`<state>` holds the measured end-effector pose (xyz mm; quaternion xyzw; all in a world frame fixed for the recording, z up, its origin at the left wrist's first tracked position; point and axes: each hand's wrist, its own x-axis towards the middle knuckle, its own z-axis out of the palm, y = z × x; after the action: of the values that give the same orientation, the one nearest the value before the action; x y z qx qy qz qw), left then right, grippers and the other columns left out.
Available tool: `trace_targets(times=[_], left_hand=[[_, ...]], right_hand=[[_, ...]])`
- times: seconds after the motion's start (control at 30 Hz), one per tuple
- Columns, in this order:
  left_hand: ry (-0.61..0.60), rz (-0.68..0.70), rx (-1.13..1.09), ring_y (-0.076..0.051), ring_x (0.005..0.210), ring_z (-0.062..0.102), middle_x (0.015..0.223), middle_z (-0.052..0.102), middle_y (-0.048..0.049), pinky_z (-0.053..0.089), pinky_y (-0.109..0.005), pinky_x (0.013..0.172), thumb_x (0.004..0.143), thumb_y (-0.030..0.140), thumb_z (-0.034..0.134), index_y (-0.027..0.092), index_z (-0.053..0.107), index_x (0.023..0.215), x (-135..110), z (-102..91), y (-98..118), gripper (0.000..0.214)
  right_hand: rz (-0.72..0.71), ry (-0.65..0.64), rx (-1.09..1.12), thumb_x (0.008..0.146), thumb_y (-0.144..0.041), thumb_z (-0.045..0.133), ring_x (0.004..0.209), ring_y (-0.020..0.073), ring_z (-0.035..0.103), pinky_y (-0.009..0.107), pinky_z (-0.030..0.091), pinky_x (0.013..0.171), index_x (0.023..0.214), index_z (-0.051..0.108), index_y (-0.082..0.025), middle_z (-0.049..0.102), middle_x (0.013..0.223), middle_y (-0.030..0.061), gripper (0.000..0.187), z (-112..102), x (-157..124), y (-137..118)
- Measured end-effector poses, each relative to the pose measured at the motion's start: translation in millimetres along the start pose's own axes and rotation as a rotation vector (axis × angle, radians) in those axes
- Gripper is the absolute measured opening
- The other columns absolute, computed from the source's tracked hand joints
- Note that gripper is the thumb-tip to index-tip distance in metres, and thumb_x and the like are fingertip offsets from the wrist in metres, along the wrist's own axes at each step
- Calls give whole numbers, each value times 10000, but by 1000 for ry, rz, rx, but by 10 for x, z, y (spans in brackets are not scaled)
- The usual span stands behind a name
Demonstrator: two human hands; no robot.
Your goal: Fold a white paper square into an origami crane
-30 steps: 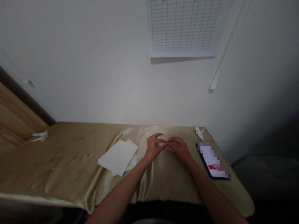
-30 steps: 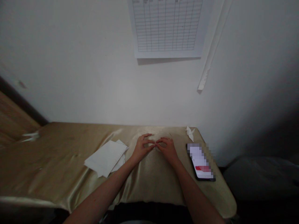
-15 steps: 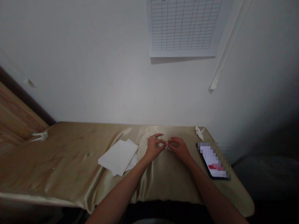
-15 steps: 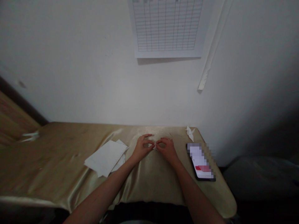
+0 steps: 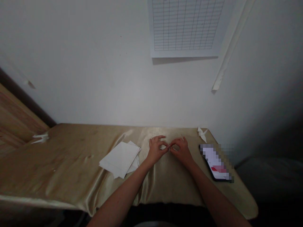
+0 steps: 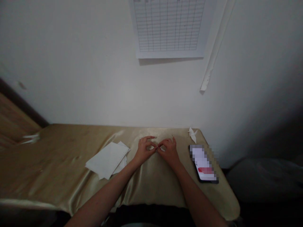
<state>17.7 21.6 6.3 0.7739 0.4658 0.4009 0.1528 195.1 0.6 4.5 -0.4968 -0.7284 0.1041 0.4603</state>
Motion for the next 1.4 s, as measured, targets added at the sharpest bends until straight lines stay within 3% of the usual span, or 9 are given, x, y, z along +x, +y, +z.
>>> trace_targets(times=[0.27, 0.63, 0.87, 1.17, 1.4], left_hand=[[63, -12, -9, -252, 1237, 523, 1255, 656, -11, 237, -544, 1158, 749, 213, 814, 278, 751, 780, -4, -15, 70, 96], [55, -24, -78, -242, 1207, 547, 1234, 673, -5, 344, -463, 1093, 692, 131, 821, 255, 733, 715, 22, -52, 89, 153], [32, 22, -73, -233, 1189, 562, 1224, 678, 1, 364, -461, 1077, 710, 152, 832, 253, 726, 723, 14, -30, 80, 147], [10, 59, -107, -241, 1223, 558, 1255, 663, -32, 394, -468, 1092, 802, 261, 785, 293, 785, 866, 42, -95, 3, 72], [-10, 57, -97, -253, 1229, 561, 1261, 667, -35, 383, -487, 1100, 766, 230, 819, 302, 794, 877, 60, -95, -21, 135]], right_hand=[[34, 40, 38, 776, -278, 668, 937, 218, 628, 577, 192, 1173, 751, 666, -259, 696, 842, -7, 32, -7, 19, -16], [77, 42, 54, 745, -265, 701, 994, 240, 606, 596, 154, 1166, 741, 695, -269, 700, 862, 5, 9, 12, 18, -15], [108, 30, 92, 724, -227, 680, 935, 234, 599, 540, 284, 1099, 702, 681, -267, 686, 807, 3, 46, -3, 23, -37], [172, 59, 137, 743, -310, 696, 968, 243, 605, 498, 341, 1060, 712, 711, -270, 704, 846, 21, 53, -51, 43, 13], [173, 47, 153, 749, -339, 698, 991, 245, 615, 486, 363, 1047, 716, 726, -266, 707, 853, 28, 86, -49, 45, 64]])
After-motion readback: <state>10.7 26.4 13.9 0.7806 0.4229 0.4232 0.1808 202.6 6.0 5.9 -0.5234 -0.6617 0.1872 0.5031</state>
